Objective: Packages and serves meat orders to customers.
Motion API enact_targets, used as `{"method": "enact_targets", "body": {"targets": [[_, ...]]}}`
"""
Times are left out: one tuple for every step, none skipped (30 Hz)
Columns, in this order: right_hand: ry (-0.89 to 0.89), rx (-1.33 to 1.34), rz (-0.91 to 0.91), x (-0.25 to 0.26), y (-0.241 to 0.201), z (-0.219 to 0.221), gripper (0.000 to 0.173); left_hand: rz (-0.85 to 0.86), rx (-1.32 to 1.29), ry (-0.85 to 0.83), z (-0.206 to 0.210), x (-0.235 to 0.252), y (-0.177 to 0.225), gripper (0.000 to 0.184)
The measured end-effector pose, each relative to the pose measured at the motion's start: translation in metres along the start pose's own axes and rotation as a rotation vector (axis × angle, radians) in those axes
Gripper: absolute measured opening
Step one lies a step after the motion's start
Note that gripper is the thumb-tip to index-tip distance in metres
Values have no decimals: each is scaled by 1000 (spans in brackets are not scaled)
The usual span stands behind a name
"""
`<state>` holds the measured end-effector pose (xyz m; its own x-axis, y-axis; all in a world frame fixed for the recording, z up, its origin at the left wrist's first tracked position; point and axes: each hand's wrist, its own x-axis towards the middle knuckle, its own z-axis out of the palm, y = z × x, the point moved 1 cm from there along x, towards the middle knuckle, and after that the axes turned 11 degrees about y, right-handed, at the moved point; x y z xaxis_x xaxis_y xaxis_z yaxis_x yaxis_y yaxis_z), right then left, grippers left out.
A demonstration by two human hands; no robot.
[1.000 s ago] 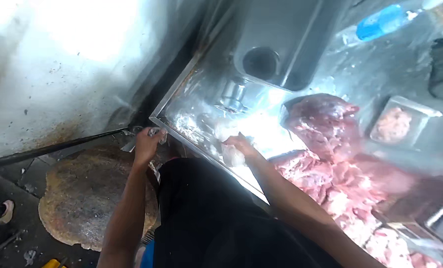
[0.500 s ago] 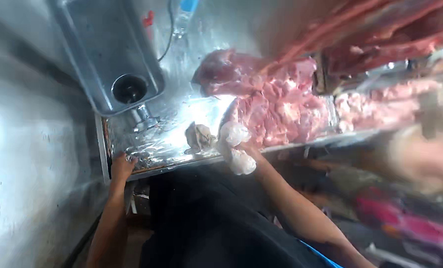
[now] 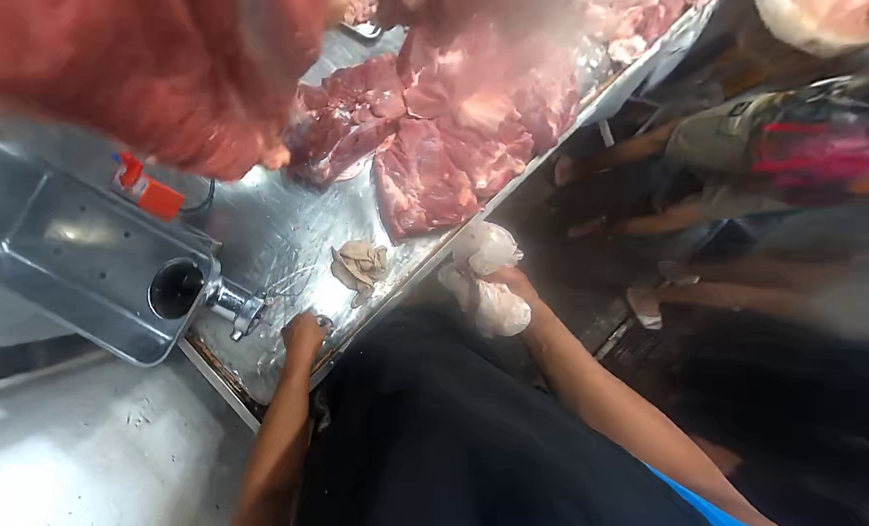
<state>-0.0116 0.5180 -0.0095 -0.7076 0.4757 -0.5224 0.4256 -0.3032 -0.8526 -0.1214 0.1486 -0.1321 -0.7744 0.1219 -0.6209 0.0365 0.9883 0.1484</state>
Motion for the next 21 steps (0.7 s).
{"method": "enact_targets", "body": {"targets": [[6,44,-1,4,-1,-8,24,-10,61,9,-14,-1,18,55],[18,72,3,8,2,-19,24,-5,81,29,-27,-4,36,57],[35,94,23,11,5,-32,24,1,81,51,-36,-6,55,60],[44,113,41,14,4,-43,25,3,44,79,-43,-4,75,65],[47,104,52,19,-2,-53,24,-2,-28,116,-47,3,97,71],[58,72,59,25,-9,-62,24,-23,-122,156,-44,13,120,79],[70,43,69,30,-12,-73,24,-70,-203,189,-31,25,140,88],[74,36,77,36,-12,-86,24,-141,-260,224,-14,37,160,97],[85,40,79,44,-10,-101,23,-223,-283,267,0,49,177,103],[118,39,84,51,-9,-117,23,-298,-280,315,8,61,190,105],[157,31,91,59,-8,-133,21,-353,-243,355,8,71,195,102],[179,21,95,62,-8,-148,22,-389,-197,392,5,78,190,94],[184,39,99,61,-10,-162,25,-418,-164,449,2,84,173,82],[175,55,91,62,-15,-174,28,-453,-151,523,-3,93,148,72],[174,51,76,64,-19,-186,29,-503,-152,597,-14,104,122,67],[191,85,82,63,-21,-197,29,-559,-166,668,-27,115,97,66],[215,108,105,62,-19,-209,28,-611,-192,737,-42,126,78,67],[243,117,142,62,-14,-226,29,-649,-215,779,-58,139,65,70],[272,97,185,64,-5,-246,31,-661,-225,787,-72,154,59,70],[308,40,234,66,3,-265,31,-641,-220,776,-82,171,55,65],[339,-7,274,66,14,-282,30,-594,-197,784,-85,192,51,58]]}}
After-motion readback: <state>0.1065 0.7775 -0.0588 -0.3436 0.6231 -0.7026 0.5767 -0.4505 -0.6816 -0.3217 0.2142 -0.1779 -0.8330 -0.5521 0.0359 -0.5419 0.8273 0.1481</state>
